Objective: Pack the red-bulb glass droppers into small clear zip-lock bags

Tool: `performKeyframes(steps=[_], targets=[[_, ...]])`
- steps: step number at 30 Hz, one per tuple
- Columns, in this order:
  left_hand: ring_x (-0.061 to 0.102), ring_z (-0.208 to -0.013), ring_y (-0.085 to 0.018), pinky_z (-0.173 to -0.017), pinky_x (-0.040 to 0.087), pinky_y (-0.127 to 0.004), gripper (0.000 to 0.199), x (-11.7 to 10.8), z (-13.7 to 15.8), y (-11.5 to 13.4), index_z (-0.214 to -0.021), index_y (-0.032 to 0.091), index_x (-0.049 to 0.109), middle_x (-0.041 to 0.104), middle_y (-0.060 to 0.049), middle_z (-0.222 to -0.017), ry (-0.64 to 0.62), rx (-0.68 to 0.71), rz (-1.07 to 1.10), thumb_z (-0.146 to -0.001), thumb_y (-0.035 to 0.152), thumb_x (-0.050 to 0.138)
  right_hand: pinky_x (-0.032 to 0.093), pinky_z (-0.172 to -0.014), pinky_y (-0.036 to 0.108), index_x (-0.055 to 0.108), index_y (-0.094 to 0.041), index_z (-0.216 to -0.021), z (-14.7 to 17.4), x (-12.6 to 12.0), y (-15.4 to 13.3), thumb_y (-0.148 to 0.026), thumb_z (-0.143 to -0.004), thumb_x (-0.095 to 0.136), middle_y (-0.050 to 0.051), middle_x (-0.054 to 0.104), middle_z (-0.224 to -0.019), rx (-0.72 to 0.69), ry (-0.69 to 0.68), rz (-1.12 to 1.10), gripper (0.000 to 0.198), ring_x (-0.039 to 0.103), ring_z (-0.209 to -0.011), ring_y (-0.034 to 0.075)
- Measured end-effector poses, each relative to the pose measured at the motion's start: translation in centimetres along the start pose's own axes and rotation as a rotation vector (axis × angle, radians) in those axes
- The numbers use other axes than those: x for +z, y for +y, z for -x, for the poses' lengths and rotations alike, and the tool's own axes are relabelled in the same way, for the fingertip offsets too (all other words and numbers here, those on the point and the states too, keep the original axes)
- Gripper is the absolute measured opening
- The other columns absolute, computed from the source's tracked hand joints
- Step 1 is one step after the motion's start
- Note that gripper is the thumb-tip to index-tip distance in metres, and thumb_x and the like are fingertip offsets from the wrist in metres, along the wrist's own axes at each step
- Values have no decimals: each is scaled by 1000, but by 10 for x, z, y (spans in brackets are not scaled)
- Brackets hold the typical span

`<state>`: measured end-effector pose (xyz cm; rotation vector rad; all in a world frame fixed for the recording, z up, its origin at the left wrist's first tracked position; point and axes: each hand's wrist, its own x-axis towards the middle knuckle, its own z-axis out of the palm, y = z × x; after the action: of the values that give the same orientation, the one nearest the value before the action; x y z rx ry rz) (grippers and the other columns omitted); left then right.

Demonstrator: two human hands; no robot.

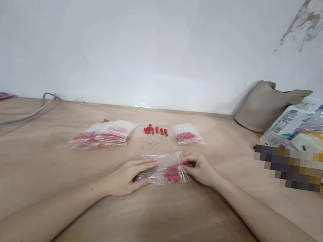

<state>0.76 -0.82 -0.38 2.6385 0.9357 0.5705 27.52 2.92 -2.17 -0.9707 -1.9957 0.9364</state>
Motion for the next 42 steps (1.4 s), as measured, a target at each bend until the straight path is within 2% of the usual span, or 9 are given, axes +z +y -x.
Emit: performKeyframes(steps=[3,7,12,17,22,26,31,34,42], targets=[[42,-123,-23,-103,34,-42,44,0,0,-1,-132,24,41,45,-6,-134,-13,-11,-3,-89,32,48,46,-71,29,69,-19,-70,0,1,2,-35,-71,63,4,61,-82,-34,36,81,17,56,-76,14],[40,-124,-22,-104,33,-41,41,0,1,-2,-130,24,45,43,-6,-135,-33,-27,-3,-89,32,47,45,-63,27,67,-17,-74,-2,-18,-6,-35,-76,55,4,63,-74,20,-83,92,22,55,-67,13],[38,-125,-23,-104,33,-43,41,0,0,-4,-130,25,45,41,-5,-136,-38,-8,29,-89,32,47,42,-57,25,66,-16,-77,-33,-34,-22,-28,-74,55,3,65,-71,104,224,336,16,55,-62,13],[39,-125,-24,-104,33,-43,41,0,0,-4,-129,25,46,42,-5,-136,-22,-3,47,-89,32,48,43,-72,26,63,-14,-90,-94,-8,-28,-19,-76,51,10,66,-93,285,174,709,19,60,-88,19],[39,-125,-23,-105,31,-40,41,0,1,-2,-128,25,47,43,-5,-135,-40,-29,43,-89,34,48,45,-70,33,58,-7,-100,-136,24,-18,-7,-66,59,22,64,-95,408,50,743,34,62,-88,29],[38,-126,-21,-106,31,-39,42,-1,2,-1,-129,24,46,42,-5,-136,-57,-32,32,-89,34,47,45,-72,34,47,-6,-115,-136,21,-17,-8,-70,56,23,62,-99,398,40,721,47,61,-89,28],[39,-125,-22,-105,32,-39,41,-1,1,-1,-129,24,46,44,-5,-135,-44,-17,27,-89,34,48,47,-66,29,29,-10,-129,-91,-14,-18,-18,-81,42,12,62,-89,190,397,398,51,61,-73,19],[40,-125,-23,-105,32,-40,41,-1,0,-2,-129,25,46,44,-5,-134,-36,-16,30,-89,34,48,46,-48,27,27,-14,-129,-50,-28,-9,-25,-80,43,3,57,-76,246,520,78,53,55,-50,13],[39,-125,-22,-104,32,-41,41,-1,1,-3,-130,26,44,43,-4,-136,-43,-12,7,-90,33,46,52,-50,26,37,-24,-97,0,-9,-2,-23,-71,57,-7,52,-66,304,705,-493,33,58,-53,11]])
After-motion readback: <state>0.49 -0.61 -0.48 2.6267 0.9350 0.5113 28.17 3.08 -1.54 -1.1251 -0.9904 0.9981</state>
